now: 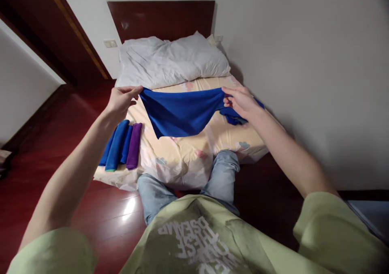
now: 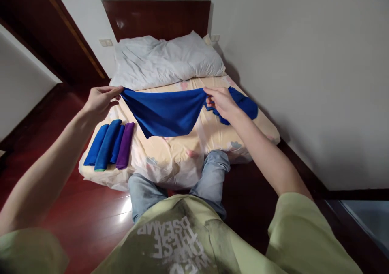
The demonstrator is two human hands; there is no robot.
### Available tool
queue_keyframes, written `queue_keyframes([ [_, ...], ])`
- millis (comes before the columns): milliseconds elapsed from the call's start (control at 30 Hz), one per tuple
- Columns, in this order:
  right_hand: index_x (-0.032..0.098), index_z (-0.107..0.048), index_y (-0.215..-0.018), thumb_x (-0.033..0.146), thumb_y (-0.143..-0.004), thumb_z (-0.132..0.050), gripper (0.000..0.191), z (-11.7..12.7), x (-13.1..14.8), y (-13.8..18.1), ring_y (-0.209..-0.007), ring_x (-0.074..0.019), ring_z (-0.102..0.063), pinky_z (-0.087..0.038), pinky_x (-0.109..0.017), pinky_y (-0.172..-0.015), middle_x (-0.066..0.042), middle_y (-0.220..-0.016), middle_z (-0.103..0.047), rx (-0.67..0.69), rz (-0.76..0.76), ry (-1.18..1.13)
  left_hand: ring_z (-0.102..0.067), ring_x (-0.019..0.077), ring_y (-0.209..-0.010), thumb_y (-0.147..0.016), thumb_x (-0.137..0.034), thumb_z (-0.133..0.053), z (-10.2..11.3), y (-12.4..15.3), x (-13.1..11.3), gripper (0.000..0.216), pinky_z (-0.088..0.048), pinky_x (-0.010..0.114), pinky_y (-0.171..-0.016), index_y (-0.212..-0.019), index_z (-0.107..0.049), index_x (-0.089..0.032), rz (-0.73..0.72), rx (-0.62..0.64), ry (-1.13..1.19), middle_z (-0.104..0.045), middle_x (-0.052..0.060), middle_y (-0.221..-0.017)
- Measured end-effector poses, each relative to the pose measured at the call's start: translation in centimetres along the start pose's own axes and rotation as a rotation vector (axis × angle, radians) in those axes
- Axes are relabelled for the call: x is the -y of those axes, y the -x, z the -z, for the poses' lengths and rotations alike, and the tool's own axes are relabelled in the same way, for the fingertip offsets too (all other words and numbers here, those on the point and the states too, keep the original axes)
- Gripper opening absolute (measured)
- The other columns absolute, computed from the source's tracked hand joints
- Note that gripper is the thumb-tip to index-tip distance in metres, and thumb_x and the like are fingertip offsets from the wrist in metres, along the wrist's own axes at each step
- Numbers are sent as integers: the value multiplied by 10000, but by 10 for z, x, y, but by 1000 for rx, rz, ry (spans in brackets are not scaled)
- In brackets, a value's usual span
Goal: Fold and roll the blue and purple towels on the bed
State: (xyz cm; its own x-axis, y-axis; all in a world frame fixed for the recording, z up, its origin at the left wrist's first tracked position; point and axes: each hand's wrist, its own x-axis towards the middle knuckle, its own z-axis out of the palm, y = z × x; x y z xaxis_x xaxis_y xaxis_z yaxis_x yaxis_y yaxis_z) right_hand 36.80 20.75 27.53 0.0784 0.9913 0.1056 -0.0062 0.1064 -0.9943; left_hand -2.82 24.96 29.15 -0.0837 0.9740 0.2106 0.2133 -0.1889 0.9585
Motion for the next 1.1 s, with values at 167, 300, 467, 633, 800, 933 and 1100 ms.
queue_keyframes([
  [167, 192, -537, -783, 343, -793, -832, 331, 16, -4, 2, -514, -71, -490, -377, -168, -408, 41, -652, -500, -21, -156, -14, -589, 124, -699, -728, -435, -789, -9, 8, 21, 342, -475, 236, -635, -871, -676, -146, 145, 25, -22, -599, 14, -748],
  [300, 183, -555, -800, 296, -813, -814, 282, 22, -15, -10, -522, -76, -514, -399, -166, -406, 23, -675, -547, -29, -216, -31, -603, 136, -729, -716, -437, -795, -13, 2, 42, 369, -484, 243, -650, -900, -686, -136, 200, 65, 7, -622, 34, -793],
  [467, 164, -573, -795, 233, -843, -779, 223, 8, -49, -43, -536, -82, -563, -443, -160, -425, 1, -682, -606, -58, -277, -52, -578, 128, -705, -670, -467, -832, -32, -16, 79, 392, -450, 238, -638, -842, -687, -145, 258, 33, 33, -659, 47, -792],
  [633, 165, -576, -741, 240, -836, -779, 236, -27, -59, -80, -561, -99, -598, -541, -194, -540, 10, -617, -598, -108, -215, -80, -576, 139, -685, -695, -477, -802, -48, -50, 89, 355, -420, 234, -602, -773, -690, -149, 233, -100, 59, -639, 47, -713],
  [800, 186, -626, -740, 442, -806, -785, 308, -37, -51, -96, -663, -124, -638, -579, -249, -674, 17, -675, -605, -96, 171, -54, -629, 187, -807, -770, -556, -715, -25, -71, 63, 416, -483, 275, -667, -848, -736, -148, -174, -174, -34, -703, 79, -856],
  [933, 198, -655, -715, 594, -773, -750, 411, -24, -82, -79, -718, -157, -634, -566, -293, -727, -8, -715, -640, -64, 314, 116, -648, 207, -919, -813, -554, -687, 1, -45, 97, 381, -517, 305, -780, -827, -743, -177, -363, -122, -263, -722, 92, -990],
  [1100, 200, -626, -619, 716, -760, -664, 537, -19, -200, -16, -646, -171, -583, -510, -310, -673, -35, -636, -629, 33, 121, 211, -691, 262, -945, -787, -570, -645, -4, 39, 224, 393, -550, 361, -802, -767, -731, -187, -104, 36, -405, -750, 124, -969],
])
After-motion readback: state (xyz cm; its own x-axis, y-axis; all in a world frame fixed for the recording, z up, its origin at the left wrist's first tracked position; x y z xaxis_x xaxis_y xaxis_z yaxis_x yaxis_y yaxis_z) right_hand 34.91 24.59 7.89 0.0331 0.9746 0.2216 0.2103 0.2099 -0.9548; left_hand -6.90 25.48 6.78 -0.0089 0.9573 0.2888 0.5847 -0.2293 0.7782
